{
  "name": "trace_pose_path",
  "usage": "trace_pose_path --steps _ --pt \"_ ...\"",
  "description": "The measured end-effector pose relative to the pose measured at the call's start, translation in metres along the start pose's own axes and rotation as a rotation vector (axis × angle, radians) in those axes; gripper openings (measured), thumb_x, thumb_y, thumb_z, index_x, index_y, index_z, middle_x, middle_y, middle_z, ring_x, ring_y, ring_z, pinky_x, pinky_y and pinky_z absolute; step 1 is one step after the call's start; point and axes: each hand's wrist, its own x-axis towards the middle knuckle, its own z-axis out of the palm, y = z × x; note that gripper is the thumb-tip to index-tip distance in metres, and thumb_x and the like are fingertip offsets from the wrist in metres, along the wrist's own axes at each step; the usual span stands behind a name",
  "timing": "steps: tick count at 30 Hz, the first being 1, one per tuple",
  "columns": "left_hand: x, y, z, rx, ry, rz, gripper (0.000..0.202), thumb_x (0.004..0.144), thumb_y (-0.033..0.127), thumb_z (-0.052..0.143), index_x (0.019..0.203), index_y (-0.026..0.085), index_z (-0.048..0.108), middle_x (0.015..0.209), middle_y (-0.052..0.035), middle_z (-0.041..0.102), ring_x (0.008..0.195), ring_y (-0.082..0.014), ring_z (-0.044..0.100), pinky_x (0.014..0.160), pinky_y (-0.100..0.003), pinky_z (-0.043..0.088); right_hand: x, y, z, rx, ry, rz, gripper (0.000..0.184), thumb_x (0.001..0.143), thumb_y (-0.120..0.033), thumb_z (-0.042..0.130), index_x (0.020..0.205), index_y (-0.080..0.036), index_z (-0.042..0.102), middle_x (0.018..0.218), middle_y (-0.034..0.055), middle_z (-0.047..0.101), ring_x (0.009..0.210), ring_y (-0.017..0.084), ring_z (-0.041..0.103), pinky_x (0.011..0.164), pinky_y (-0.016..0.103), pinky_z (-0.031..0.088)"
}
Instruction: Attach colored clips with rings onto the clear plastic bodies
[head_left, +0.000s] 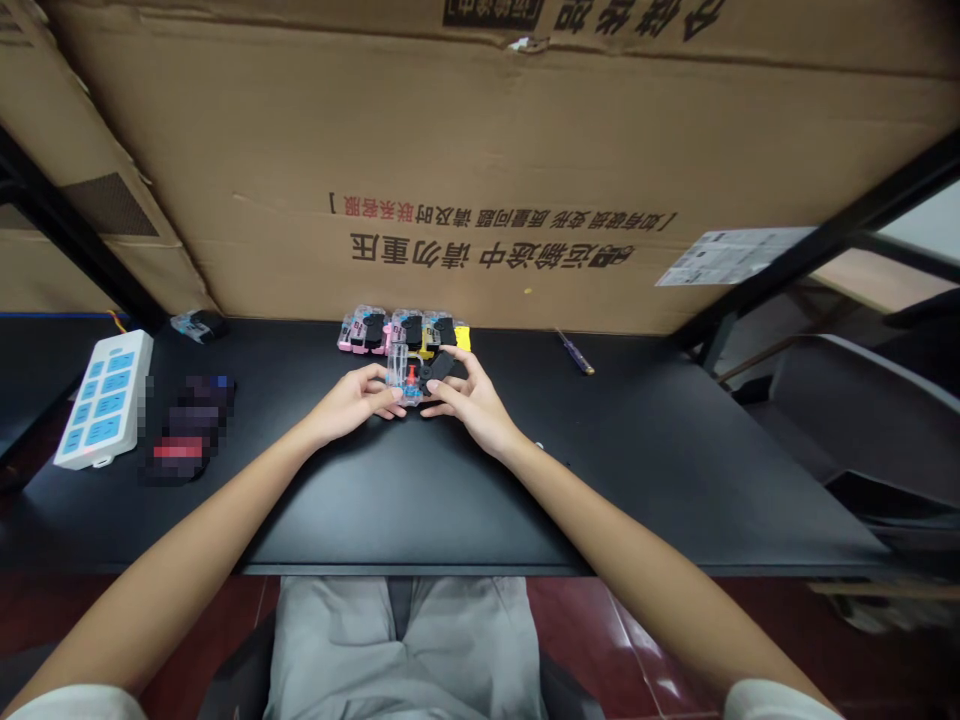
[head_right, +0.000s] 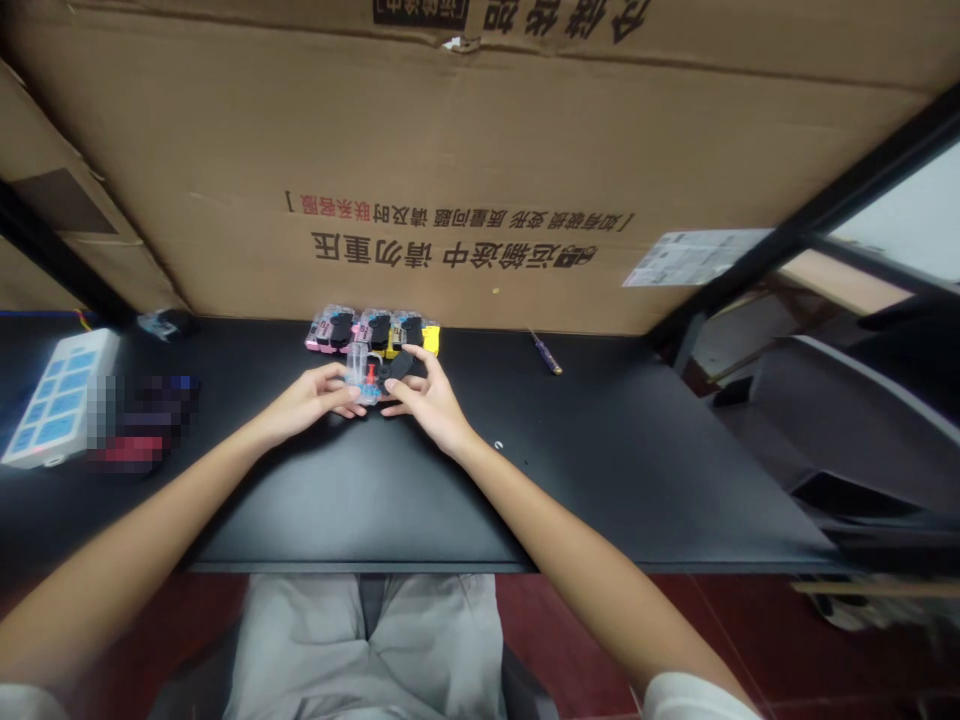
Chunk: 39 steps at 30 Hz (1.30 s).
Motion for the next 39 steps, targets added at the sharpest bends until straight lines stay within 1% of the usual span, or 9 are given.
trace_pose_path --steps 3,8,11,14,19,25,30,34,39 --pt "-0.0001 0.0003 -0.0003 0.016 0.021 0.015 0.049 0.086 0.051 0.089 0.109 0.016 0.065 0.093 -0.0099 0.083 0.089 -0.0245 0.082 0.085 -0.039 0.064 -0.001 0.0004 0.0008 -0.023 -0.013 -0.01 0.085 0.086 -0.045 0.088 0.155 -0.032 0.04 0.092 0.0003 0.075 0.099 0.029 0.082 0.082 0.048 0.073" --pt "0.0002 -0.0025 0.0036 0.056 0.043 0.045 0.047 0.084 0.051 0.09 0.106 0.016 0.067 0.092 -0.0085 0.082 0.086 -0.0221 0.08 0.084 -0.038 0.064 -0.0019 0.0007 0.0039 -0.056 -0.025 -0.03 0.087 0.084 -0.047 0.09 0.154 -0.03 0.042 0.105 0.0046 0.079 0.097 0.028 0.082 0.08 0.046 0.073" --pt "0.0008 -0.0039 0.0053 0.054 0.066 0.053 0.048 0.082 0.051 0.091 0.105 0.016 0.068 0.092 -0.0086 0.081 0.087 -0.0224 0.08 0.085 -0.038 0.064 -0.0022 0.0015 0.0044 -0.069 -0.02 -0.033 0.087 0.082 -0.047 0.091 0.153 -0.03 0.043 0.101 0.0039 0.078 0.098 0.028 0.082 0.08 0.046 0.073" --pt "0.0006 -0.0028 0.0047 0.042 0.062 0.045 0.05 0.082 0.053 0.091 0.106 0.016 0.068 0.093 -0.0091 0.081 0.088 -0.0232 0.08 0.087 -0.04 0.065 -0.0026 0.0022 0.0048 -0.075 -0.017 -0.052 0.088 0.082 -0.048 0.091 0.153 -0.031 0.042 0.098 0.0023 0.076 0.099 0.029 0.082 0.08 0.046 0.074" --pt "-0.0005 -0.0002 0.0034 0.001 0.041 0.024 0.051 0.084 0.055 0.089 0.109 0.016 0.067 0.1 -0.0106 0.082 0.093 -0.0233 0.081 0.093 -0.041 0.065 -0.0033 0.0029 0.0066 -0.057 -0.018 -0.058 0.087 0.084 -0.05 0.089 0.154 -0.033 0.039 0.105 0.0038 0.074 0.1 0.03 0.082 0.079 0.047 0.074" --pt "0.0009 -0.0036 0.0058 0.011 0.064 0.02 0.052 0.082 0.055 0.091 0.107 0.016 0.066 0.095 -0.0091 0.082 0.089 -0.0234 0.081 0.09 -0.042 0.065 -0.0027 0.005 0.0078 -0.053 -0.011 -0.05 0.085 0.082 -0.05 0.091 0.146 -0.032 0.039 0.105 0.0035 0.075 0.096 0.028 0.083 0.076 0.045 0.074" --pt "0.0002 -0.001 0.0059 -0.037 0.067 0.025 0.054 0.082 0.056 0.091 0.109 0.015 0.068 0.096 -0.01 0.082 0.091 -0.0235 0.081 0.091 -0.042 0.065 -0.0018 0.0055 0.0089 0.011 0.046 -0.036 0.081 0.081 -0.052 0.092 0.138 -0.032 0.037 0.105 0.0025 0.075 0.095 0.029 0.083 0.072 0.044 0.074" --pt "0.0012 -0.0006 0.0046 -0.1 0.108 0.019 0.057 0.079 0.055 0.094 0.11 0.015 0.068 0.096 -0.0096 0.082 0.09 -0.023 0.081 0.091 -0.041 0.065 -0.0019 0.0052 0.0092 0.026 0.078 -0.042 0.08 0.081 -0.053 0.092 0.134 -0.032 0.037 0.105 0.0027 0.075 0.1 0.031 0.084 0.075 0.045 0.074" --pt "0.0022 -0.0032 0.0035 -0.133 0.119 0.023 0.055 0.08 0.052 0.095 0.111 0.016 0.067 0.1 -0.0098 0.083 0.092 -0.0233 0.082 0.093 -0.042 0.066 -0.0021 0.0061 0.0093 0.006 0.066 -0.05 0.083 0.078 -0.054 0.094 0.133 -0.032 0.036 0.104 0.0021 0.076 0.101 0.029 0.083 0.08 0.045 0.074"
